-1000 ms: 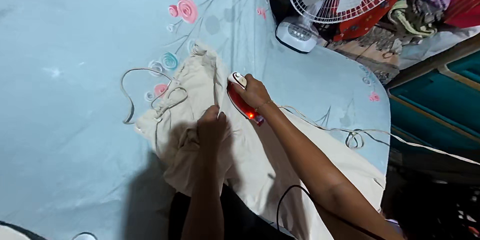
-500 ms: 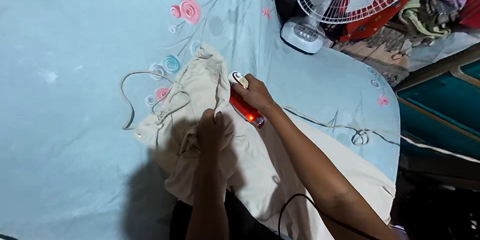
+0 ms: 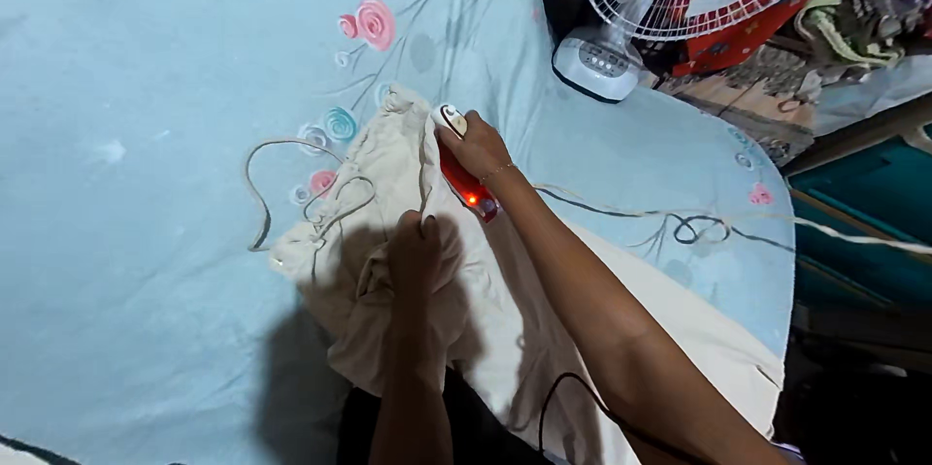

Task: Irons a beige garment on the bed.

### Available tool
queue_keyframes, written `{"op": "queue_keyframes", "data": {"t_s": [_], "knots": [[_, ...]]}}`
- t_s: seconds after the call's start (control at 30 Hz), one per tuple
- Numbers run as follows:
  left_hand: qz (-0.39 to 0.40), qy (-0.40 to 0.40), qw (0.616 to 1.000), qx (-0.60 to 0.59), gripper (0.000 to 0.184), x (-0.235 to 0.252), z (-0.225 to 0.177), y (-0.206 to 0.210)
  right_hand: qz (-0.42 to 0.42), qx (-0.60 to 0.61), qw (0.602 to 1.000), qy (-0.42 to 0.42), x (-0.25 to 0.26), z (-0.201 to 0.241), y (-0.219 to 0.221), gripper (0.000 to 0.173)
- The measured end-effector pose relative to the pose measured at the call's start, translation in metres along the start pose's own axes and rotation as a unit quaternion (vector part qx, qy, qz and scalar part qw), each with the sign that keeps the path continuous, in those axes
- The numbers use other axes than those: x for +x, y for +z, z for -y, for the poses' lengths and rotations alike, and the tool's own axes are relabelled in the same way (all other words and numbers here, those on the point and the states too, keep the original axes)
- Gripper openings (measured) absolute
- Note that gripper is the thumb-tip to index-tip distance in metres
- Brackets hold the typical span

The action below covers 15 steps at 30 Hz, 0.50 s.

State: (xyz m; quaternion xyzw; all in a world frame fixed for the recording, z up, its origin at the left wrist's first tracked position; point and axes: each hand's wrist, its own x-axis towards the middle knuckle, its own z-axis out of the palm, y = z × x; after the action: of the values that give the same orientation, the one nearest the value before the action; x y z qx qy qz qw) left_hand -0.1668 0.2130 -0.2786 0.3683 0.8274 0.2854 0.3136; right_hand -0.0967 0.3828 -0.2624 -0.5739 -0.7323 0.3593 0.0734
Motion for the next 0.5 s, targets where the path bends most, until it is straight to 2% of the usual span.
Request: {"op": "queue_keyframes", "data": {"t_s": [0.17, 0.37, 0.5], "knots": [[0.001, 0.003, 1.000, -0.005, 0.026, 0.000, 0.002, 0.001, 0.015, 0.002, 1.000, -0.003, -0.026, -0.019, 0.001, 0.054], [-0.011, 0.003, 1.000, -0.014, 0.027, 0.000, 0.004, 0.003, -0.040, 0.017, 0.999, 0.021, 0.011, 0.008, 0.008, 0.056], [-0.005, 0.010, 1.000, 0.002, 0.029, 0.002, 0.003, 0.004, -0.016, -0.012, 1.000, 0.020, 0.010, 0.013, 0.001, 0.059]]}}
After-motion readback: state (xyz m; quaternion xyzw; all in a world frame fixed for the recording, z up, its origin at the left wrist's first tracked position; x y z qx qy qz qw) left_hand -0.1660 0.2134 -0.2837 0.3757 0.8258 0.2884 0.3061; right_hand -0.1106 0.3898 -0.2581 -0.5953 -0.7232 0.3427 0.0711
